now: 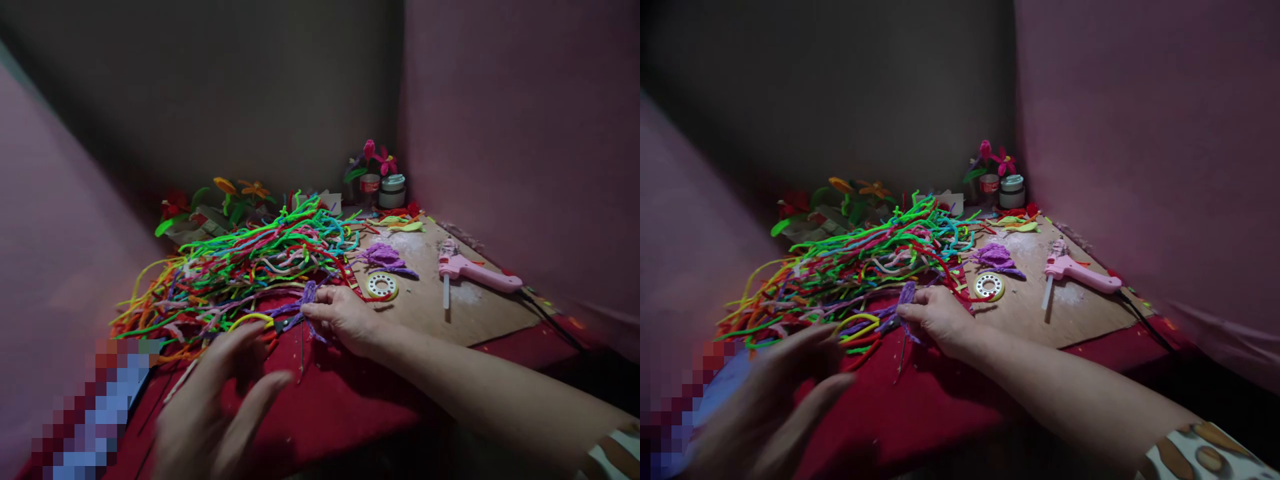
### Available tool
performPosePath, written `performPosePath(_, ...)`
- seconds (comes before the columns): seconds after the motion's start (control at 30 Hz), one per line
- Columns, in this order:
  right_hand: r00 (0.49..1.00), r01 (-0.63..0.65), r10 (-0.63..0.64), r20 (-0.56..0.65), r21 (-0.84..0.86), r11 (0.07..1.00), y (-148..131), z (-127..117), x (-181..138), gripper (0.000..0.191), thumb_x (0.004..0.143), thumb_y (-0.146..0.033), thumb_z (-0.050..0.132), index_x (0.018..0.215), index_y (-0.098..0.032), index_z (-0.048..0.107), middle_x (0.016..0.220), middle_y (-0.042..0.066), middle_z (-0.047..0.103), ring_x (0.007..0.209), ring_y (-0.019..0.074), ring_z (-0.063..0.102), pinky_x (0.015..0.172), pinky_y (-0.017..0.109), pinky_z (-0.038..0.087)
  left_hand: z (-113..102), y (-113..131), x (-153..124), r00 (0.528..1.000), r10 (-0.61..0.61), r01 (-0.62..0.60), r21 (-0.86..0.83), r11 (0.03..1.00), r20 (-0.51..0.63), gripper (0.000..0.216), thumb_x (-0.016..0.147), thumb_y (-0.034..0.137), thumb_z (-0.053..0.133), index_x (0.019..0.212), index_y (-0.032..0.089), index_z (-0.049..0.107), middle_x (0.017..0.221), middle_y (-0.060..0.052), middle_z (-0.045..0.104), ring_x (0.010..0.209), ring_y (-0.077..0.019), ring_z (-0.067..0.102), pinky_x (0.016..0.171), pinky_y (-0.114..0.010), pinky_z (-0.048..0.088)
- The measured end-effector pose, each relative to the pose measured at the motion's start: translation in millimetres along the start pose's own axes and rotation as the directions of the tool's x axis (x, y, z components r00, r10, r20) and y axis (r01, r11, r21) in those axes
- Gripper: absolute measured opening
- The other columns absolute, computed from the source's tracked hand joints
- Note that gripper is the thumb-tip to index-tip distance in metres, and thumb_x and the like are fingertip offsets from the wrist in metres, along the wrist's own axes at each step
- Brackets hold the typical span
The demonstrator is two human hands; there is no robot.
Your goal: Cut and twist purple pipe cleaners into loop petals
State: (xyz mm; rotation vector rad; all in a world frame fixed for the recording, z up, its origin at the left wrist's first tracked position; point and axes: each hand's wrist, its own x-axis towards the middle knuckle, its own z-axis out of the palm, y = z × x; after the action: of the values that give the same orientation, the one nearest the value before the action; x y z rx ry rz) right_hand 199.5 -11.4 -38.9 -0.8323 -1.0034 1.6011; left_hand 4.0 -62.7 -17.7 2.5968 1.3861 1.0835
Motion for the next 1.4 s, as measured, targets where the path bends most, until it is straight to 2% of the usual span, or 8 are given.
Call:
performPosePath(0.27,0.998,-0.021,0.026,0.064,-0.067,0.998,-1,0,-3,0.018,0.070,-0.025,0.060,0.060,-0.015,0.048,0.044,-0.008,0.038,0.037,0.0043,0.028,0.039,0.021,0.018,31,-8,44,0.944,0.277,-0.285,0.021,0.958,0.179,0.017,0.083,0.016,0.045,0.092,0.018,0.059,0.082,-0.005,0.062,0.074,-0.0132,0.058,0.066,-0.021,0.044)
performPosePath(0.47,0.997,-0.016,0.023,0.076,-0.094,0.995,1,3,-4,0.014,0.070,-0.027,0.058,0.067,-0.014,0.053,0.048,-0.007,0.039,0.040,0.0048,0.028,0.042,0.021,0.019,19,1,58,0.974,0.027,0.022,-0.213,0.977,0.226,0.015,0.081,0.023,0.047,0.074,0.018,0.059,0.067,0.000,0.055,0.060,-0.0105,0.050,0.058,-0.019,0.040)
performPosePath(0.6,1.000,-0.012,0.012,0.001,-0.100,0.995,0,4,-3,0.015,0.070,-0.028,0.058,0.067,-0.015,0.052,0.049,-0.007,0.038,0.041,0.0048,0.027,0.042,0.021,0.018,19,-2,66,0.924,-0.221,0.330,-0.361,0.872,0.311,0.021,0.083,0.033,0.042,0.074,0.019,0.054,0.058,0.003,0.048,0.048,-0.0088,0.043,0.046,-0.018,0.036)
performPosePath(0.73,1.000,-0.007,0.004,-0.028,-0.106,0.994,-2,1,-2,0.016,0.070,-0.030,0.058,0.070,-0.015,0.053,0.050,-0.006,0.039,0.041,0.0050,0.029,0.041,0.021,0.018,26,-5,63,0.939,-0.115,0.234,-0.359,0.904,0.323,0.020,0.075,0.031,0.057,0.091,0.019,0.058,0.074,-0.001,0.061,0.062,-0.0119,0.054,0.058,-0.021,0.042)
performPosePath(0.87,1.000,-0.025,0.024,-0.012,-0.115,0.993,-4,5,-5,0.016,0.069,-0.029,0.059,0.067,-0.014,0.053,0.049,-0.007,0.039,0.041,0.0051,0.029,0.041,0.021,0.019,31,1,58,0.973,-0.062,0.142,-0.362,0.921,0.222,0.010,0.075,0.025,0.057,0.076,0.018,0.064,0.069,-0.002,0.062,0.065,-0.0125,0.055,0.065,-0.022,0.041)
performPosePath(1.03,1.000,0.025,-0.025,0.000,-0.047,0.999,-4,11,-7,0.016,0.071,-0.029,0.058,0.069,-0.015,0.053,0.048,-0.008,0.038,0.040,0.0045,0.027,0.040,0.021,0.017,30,0,65,0.803,-0.390,0.595,-0.630,0.499,0.450,0.020,0.076,0.032,0.056,0.064,0.016,0.055,0.049,0.005,0.047,0.037,-0.0036,0.035,0.037,-0.016,0.025)
performPosePath(1.17,0.994,0.025,-0.023,-0.103,0.017,1.000,0,7,-2,0.018,0.070,-0.031,0.060,0.070,-0.014,0.054,0.045,-0.008,0.036,0.038,0.0043,0.025,0.038,0.021,0.017,34,-7,71,0.752,-0.499,0.575,-0.799,0.177,0.431,0.017,0.073,0.032,0.059,0.069,0.016,0.052,0.054,0.006,0.047,0.037,-0.0015,0.033,0.035,-0.014,0.024)
performPosePath(1.4,0.992,0.071,-0.068,-0.105,0.027,0.997,2,8,-3,0.023,0.069,-0.037,0.060,0.072,-0.016,0.052,0.050,-0.006,0.045,0.042,0.0063,0.038,0.043,0.020,0.031,51,6,61,0.611,-0.227,0.780,-0.626,0.006,0.759,0.022,0.071,0.032,0.063,0.070,0.013,0.053,0.051,0.005,0.046,0.038,-0.0009,0.031,0.036,-0.014,0.025)
